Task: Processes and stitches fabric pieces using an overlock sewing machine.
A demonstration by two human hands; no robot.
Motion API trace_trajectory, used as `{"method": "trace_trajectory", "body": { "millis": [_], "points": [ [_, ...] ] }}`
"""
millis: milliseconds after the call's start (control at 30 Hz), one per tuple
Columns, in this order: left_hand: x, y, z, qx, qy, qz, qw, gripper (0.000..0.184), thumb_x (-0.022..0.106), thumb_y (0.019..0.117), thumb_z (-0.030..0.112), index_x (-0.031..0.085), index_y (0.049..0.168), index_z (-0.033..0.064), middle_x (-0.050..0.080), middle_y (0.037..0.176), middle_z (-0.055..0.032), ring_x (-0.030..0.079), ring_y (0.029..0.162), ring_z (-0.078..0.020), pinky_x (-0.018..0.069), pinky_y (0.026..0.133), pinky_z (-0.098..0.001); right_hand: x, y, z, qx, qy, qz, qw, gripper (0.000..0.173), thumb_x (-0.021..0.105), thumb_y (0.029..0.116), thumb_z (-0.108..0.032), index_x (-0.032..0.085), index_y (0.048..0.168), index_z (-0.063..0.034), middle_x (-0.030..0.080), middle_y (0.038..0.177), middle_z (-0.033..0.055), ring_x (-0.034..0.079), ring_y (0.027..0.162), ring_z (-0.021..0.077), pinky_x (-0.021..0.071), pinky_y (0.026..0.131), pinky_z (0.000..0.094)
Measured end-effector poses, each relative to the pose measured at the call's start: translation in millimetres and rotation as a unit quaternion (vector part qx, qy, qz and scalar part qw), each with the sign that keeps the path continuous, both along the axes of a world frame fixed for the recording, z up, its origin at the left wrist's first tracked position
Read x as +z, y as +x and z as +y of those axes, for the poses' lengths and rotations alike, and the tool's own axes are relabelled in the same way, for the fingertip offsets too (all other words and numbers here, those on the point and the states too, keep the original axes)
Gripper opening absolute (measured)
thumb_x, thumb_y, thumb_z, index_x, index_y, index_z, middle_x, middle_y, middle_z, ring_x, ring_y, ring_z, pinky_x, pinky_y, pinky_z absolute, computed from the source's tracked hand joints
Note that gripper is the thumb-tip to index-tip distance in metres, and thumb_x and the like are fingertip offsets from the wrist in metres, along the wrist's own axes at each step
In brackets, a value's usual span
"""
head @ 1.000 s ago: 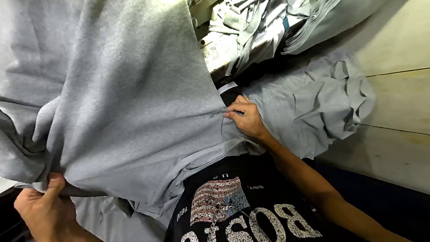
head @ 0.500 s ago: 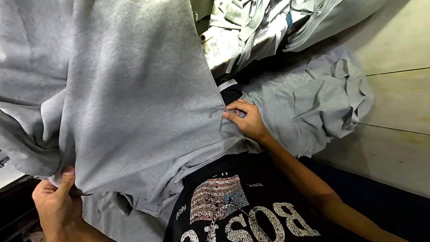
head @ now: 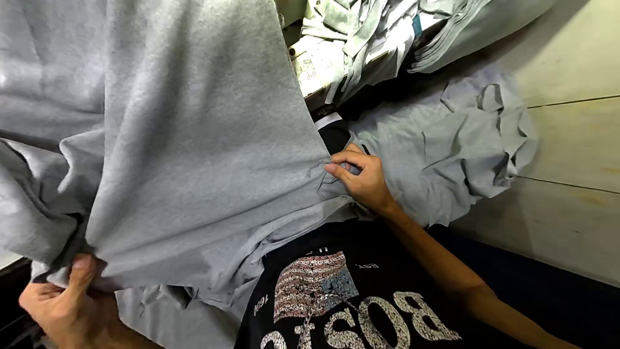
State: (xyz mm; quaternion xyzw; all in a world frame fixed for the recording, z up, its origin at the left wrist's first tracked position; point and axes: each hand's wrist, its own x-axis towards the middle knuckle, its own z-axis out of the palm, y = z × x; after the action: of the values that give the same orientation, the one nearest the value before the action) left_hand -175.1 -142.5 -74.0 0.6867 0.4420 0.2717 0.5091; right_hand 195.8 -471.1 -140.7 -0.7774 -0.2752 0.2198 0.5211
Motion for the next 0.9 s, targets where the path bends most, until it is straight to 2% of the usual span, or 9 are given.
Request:
{"method": "trace_trajectory", "body": {
  "millis": [67,133,233,267,333,367,500,733,900],
  "points": [
    [-2.5,1.5,-1.0,0.001,0.006,-0.016,1.0,0.032,0.073,0.0932,0.03,0.06,0.118,0.0146,0.068,0.105,0.0098,0.066,0.099,-0.0056,0.0551,0.093,-0.0286,-1.7,-0.4,-3.6,0.002,0.008,-0.014,1.0,0.011,0.076,0.0907,-0.02,0.079,0.091,-0.0088,0.063,0.08,-0.0038,0.055,0.076,0.0048,0.0459,0.074,0.0245],
    [-4.2,9.7,-4.5,0.02,0.009,-0.001,1.0,0.026,0.07,0.0947,0.026,0.059,0.116,0.0141,0.067,0.102,0.0115,0.066,0.096,-0.0033,0.055,0.09,-0.0262,-6.2,-0.3,-5.0,0.003,0.012,-0.031,0.999,0.01,0.077,0.0893,-0.018,0.078,0.089,-0.0084,0.063,0.078,-0.0033,0.055,0.078,0.0062,0.0453,0.076,0.0267],
    [-2.2,34.9,-15.5,0.046,0.014,0.09,0.995,0.02,0.062,0.0981,0.017,0.057,0.115,0.0078,0.064,0.098,0.0128,0.064,0.092,0.0032,0.054,0.088,-0.0209,-20.4,0.4,-4.7,-0.001,0.008,-0.059,0.998,0.013,0.077,0.0897,-0.019,0.079,0.09,-0.0066,0.063,0.076,-0.0019,0.053,0.075,0.0077,0.0424,0.075,0.0284],
    [-3.4,44.5,-19.5,0.055,0.018,0.119,0.991,0.021,0.061,0.0979,0.014,0.056,0.115,0.0033,0.063,0.098,0.0107,0.062,0.092,0.0046,0.0528,0.087,-0.0198,-25.4,0.4,-4.5,-0.005,0.002,-0.062,0.998,0.014,0.076,0.0898,-0.02,0.079,0.091,-0.0064,0.062,0.076,-0.0018,0.053,0.074,0.0077,0.0423,0.074,0.0286],
    [-8.0,59.5,-26.2,0.066,0.012,0.135,0.989,0.032,0.058,0.0988,0.01,0.052,0.124,-0.0086,0.063,0.11,0.0007,0.06,0.1,0.0032,0.0507,0.094,-0.0207,-32.3,0.4,-5.1,-0.011,-0.009,-0.062,0.998,0.017,0.075,0.0907,-0.023,0.078,0.092,-0.0068,0.062,0.076,-0.0014,0.054,0.074,0.0081,0.044,0.074,0.0289],
    [-11.2,64.3,-27.7,0.071,0.013,0.13,0.989,0.034,0.058,0.0992,0.01,0.051,0.125,-0.0102,0.062,0.112,0.0,0.06,0.102,0.0042,0.0504,0.095,-0.0198,-34.3,1.0,-4.9,-0.013,-0.01,-0.066,0.998,0.018,0.075,0.0911,-0.024,0.079,0.092,-0.0068,0.065,0.077,-0.0007,0.055,0.074,0.008,0.0456,0.074,0.0284],
    [-15.4,69.9,-26.8,0.101,0.034,0.108,0.988,0.024,0.058,0.0981,0.009,0.055,0.116,-0.0063,0.063,0.1,0.0064,0.061,0.093,0.008,0.0522,0.088,-0.0169,-34.1,1.7,-2.7,-0.015,0.013,-0.07,0.997,0.019,0.073,0.0914,-0.026,0.079,0.091,-0.0082,0.067,0.08,-0.0007,0.056,0.078,0.0064,0.0453,0.078,0.0262],
    [-5.2,80.0,-21.8,0.13,0.087,0.026,0.987,0.019,0.059,0.0958,0.005,0.057,0.114,-0.0025,0.066,0.101,0.0096,0.063,0.097,0.0073,0.053,0.092,-0.0174,-14.4,10.0,12.5,-0.035,0.085,-0.057,0.994,0.018,0.071,0.0947,-0.026,0.077,0.09,-0.0087,0.064,0.08,-0.0058,0.054,0.078,-0.0003,0.0447,0.077,0.0188],
    [12.8,88.1,-3.6,0.118,0.122,0.026,0.985,0.027,0.058,0.0977,0.007,0.054,0.119,-0.0091,0.064,0.109,0.0029,0.061,0.103,0.006,0.0507,0.096,-0.0178,7.7,30.7,40.0,-0.03,0.129,-0.062,0.989,0.019,0.072,0.0957,-0.023,0.076,0.093,-0.0043,0.067,0.083,-0.0034,0.056,0.078,-0.0013,0.0465,0.073,0.0161]
  ]
}}
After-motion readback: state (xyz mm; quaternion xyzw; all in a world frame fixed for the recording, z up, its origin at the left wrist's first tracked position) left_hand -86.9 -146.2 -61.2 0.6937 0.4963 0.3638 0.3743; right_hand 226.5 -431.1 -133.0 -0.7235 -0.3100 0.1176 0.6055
